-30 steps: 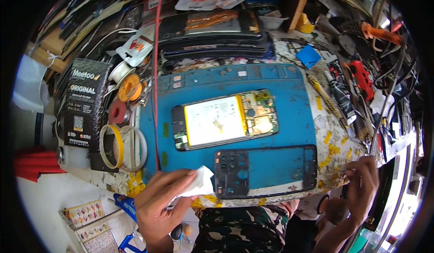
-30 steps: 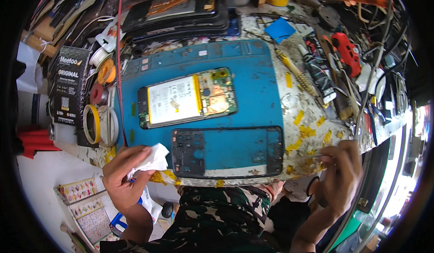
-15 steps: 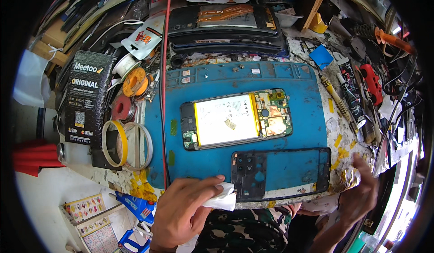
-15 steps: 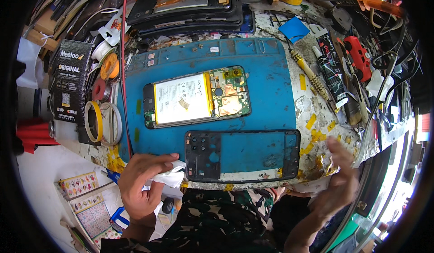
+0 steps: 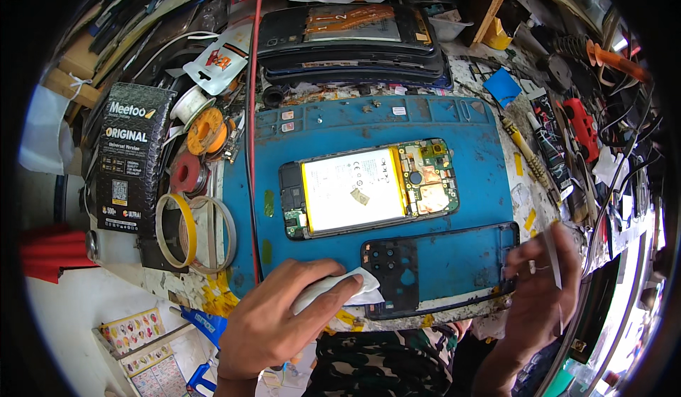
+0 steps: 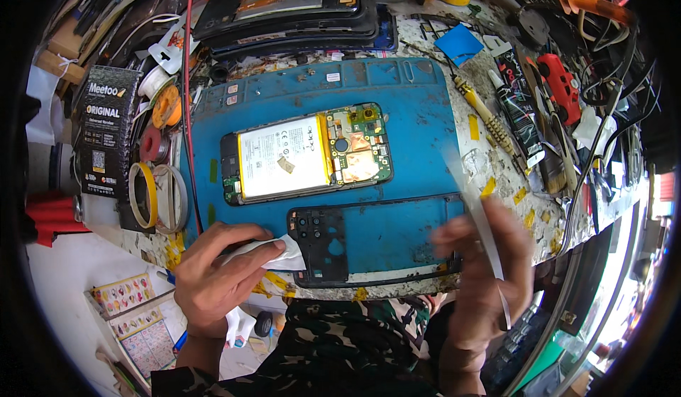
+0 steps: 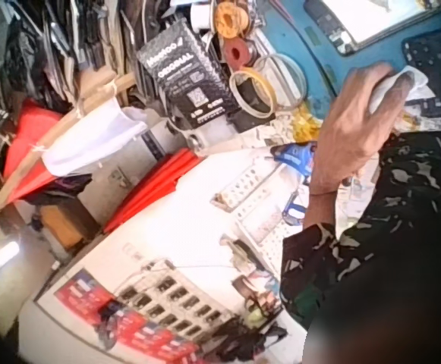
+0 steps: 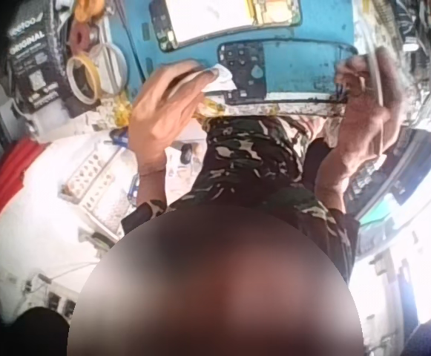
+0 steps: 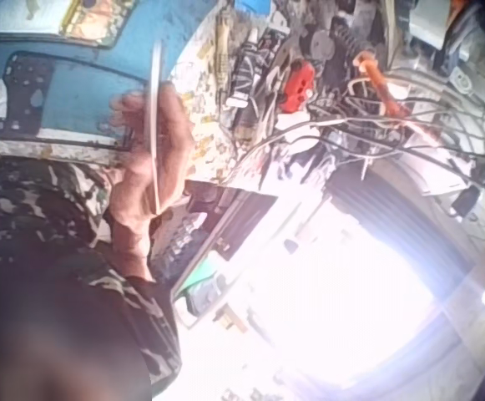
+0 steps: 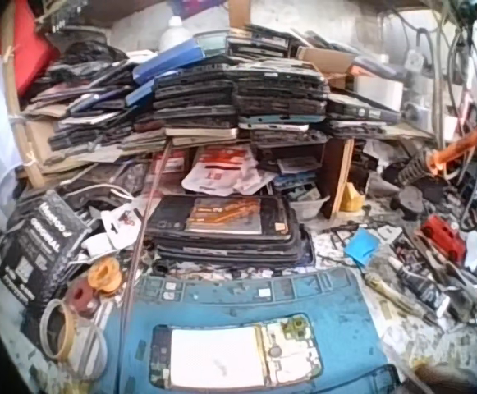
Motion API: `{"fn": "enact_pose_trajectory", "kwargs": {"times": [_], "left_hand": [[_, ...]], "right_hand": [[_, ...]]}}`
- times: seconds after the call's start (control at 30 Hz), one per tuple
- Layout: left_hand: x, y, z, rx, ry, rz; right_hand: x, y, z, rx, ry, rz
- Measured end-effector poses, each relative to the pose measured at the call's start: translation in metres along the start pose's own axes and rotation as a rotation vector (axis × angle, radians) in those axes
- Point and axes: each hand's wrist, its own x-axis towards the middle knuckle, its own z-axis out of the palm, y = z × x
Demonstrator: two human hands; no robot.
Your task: The person cleans the interior of a disassembled phone back cover with a white wipe and tweezers, then applies a small adhesive strip to the cover. The person uses tweezers to position and press the strip onto the cover's inner surface.
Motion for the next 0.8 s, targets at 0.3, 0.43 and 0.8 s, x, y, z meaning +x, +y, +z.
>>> {"fn": "enact_pose_trajectory", "kwargs": {"times": [0.3, 0.43, 0.8], "left_hand": [[0.013, 0.0, 0.009, -0.123, 0.014, 0.133], [0.016, 0.004, 0.019, -0.059, 0.14, 0.067], [0.013, 0.011, 0.008, -0.08, 0.195, 0.134]], "right_hand": [[-0.002, -0.029, 0.034, 0.272, -0.191, 0.419], [0.003, -0.02, 0.037, 0.099, -0.33, 0.281], [0.012, -0.022, 0.039, -0.084, -0.441, 0.069]]}}
